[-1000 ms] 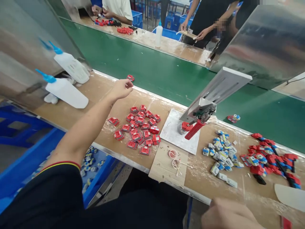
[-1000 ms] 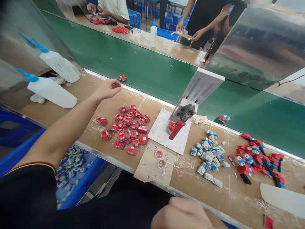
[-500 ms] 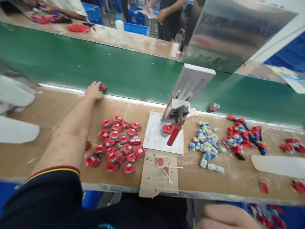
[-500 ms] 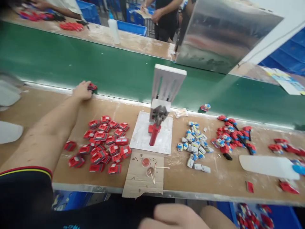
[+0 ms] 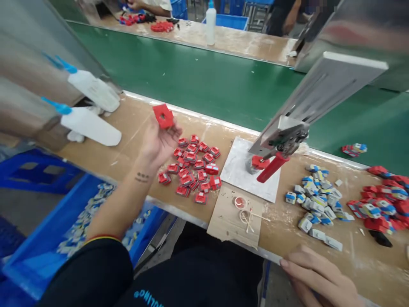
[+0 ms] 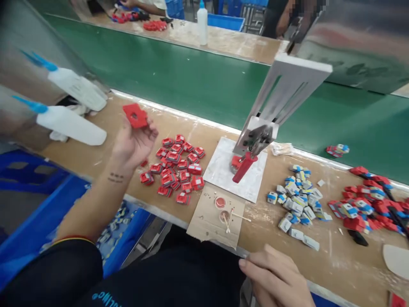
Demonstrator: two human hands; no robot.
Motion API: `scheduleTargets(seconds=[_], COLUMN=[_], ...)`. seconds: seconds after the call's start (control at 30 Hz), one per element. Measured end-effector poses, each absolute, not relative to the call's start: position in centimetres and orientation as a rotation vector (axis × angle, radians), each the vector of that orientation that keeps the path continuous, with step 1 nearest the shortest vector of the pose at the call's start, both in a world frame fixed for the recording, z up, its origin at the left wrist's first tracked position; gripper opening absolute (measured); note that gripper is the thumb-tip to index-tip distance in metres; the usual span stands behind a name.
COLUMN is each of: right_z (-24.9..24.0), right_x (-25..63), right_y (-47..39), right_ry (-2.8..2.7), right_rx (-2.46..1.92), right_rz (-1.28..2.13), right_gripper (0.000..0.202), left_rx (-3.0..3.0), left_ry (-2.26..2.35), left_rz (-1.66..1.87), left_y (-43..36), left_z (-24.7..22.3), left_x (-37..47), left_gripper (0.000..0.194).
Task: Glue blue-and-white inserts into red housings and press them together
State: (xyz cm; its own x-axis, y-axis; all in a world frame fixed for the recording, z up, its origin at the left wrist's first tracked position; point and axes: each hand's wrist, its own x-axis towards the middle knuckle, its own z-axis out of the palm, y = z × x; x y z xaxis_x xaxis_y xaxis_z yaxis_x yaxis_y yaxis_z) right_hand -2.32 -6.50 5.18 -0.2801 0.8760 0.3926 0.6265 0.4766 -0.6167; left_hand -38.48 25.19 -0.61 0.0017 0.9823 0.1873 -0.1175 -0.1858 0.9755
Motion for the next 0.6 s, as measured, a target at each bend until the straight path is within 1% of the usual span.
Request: scheduleTargets(seconds=[0.1, 0.2, 0.4, 0.47, 0.53, 0.6], right_z=[5.1, 4.7, 1.0, -0.6, -2.1, -3.4], right_x=[-4.8, -6.0, -5.9, -5.8, -5.6, -5.2], right_y=[-5.6, -5.6, -7.9, -8.5, -8.5, -8.1], right_ry=[-1.963, -1.889, -1.843, -1.814, -1.760, -1.710], right_rx=[-1.135, -1.123, -1.301, -1.405, -1.521, -1.623], right_rz=[0.476, 0.457, 0.356, 0.313, 0.249, 0.198], right_gripper=[0.039, 0.041, 0.033, 0.029, 0.023, 0.021], left_rx=[1.265, 1.230, 0.710, 0.611, 0.649, 0.844], left_ry=[1.055, 1.024, 0.799, 0.715, 0.662, 0.674], left_rz=[1.251, 1.147, 1.004, 1.007, 1.042, 1.081], left_y=[15.7, 9.6, 4.0, 2.9, 2.2, 1.8], left_z=[-1.0, -1.9, -4.5, -5.2, -5.8, -6.4], left_x=[-36.8, -35.1, -32.6, -32.3, -32.1, -32.0], left_gripper=[0.071, 0.077, 0.054, 0.050, 0.049, 0.046])
